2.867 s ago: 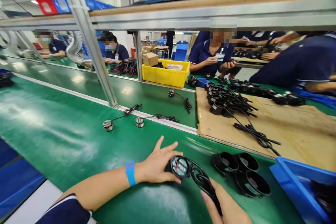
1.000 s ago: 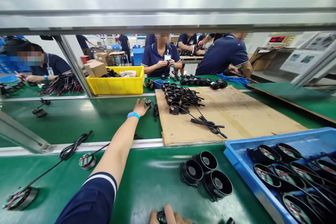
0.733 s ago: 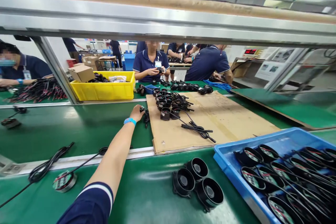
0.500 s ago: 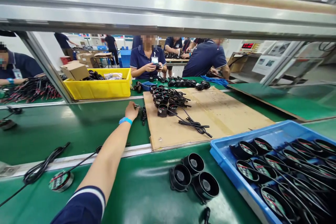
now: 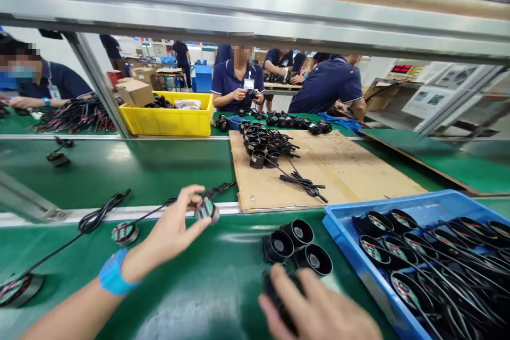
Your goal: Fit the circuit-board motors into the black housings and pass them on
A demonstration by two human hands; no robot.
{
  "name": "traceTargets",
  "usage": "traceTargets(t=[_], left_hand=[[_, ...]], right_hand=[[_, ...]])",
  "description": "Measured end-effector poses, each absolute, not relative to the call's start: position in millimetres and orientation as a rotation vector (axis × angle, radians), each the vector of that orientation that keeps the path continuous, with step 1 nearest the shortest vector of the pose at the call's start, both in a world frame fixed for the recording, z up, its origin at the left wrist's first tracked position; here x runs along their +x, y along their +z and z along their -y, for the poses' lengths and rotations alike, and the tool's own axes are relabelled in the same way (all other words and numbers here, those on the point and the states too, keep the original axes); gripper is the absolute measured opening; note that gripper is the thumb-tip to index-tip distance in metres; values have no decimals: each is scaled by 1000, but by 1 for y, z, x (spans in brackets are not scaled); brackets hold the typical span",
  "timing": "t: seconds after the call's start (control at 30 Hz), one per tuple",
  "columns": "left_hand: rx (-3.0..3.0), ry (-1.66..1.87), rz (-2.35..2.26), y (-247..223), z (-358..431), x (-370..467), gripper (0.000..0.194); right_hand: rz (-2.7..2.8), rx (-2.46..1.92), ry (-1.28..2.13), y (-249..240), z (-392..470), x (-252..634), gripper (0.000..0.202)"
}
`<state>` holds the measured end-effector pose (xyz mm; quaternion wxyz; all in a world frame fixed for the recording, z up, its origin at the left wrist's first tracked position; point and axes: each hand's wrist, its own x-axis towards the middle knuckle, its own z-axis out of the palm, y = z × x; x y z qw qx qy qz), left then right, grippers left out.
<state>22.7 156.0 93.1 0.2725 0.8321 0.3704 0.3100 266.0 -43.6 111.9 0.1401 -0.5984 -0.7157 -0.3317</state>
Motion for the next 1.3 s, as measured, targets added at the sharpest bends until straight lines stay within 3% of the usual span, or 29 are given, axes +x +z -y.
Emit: traceTargets(t=[0.1,0.17,0.23,0.4,0.53,0.67,0.77,1.0,1.2,1.3], left_hand=[[2266,648,-1048,54,-96,-9,63],[2233,584,-1081,31,-69,-23,66],[2178,577,-1117,16,-53,-30,69],[2015,561,-1081,12,-49,-34,79],[1931,503,-1061,12,-55,-35,100],[2015,485,-1091,6,-56,-29,87],[2040,536,-1120,4,-54,-25,87],[2188,532,-1163,7,-45,-25,97],[2279,531,-1122,3,-46,-29,95],[2359,509,-1029,0,-54,-33,106]], right_hand=[[2061,-1939,-1173,156,6,316,39],[2168,-2169,-979,165,-40,345,43],[2281,-2254,-733,160,-92,365,43],[2363,-2114,-559,128,-174,363,43],[2383,-1861,-476,109,-151,314,51],[2577,-1267,116,86,-91,242,70],[2545,-1125,347,62,-56,202,84],[2299,-1470,209,27,-14,169,57],[2159,-1412,61,13,-3,157,50],[2094,-1361,35,7,-7,153,37]])
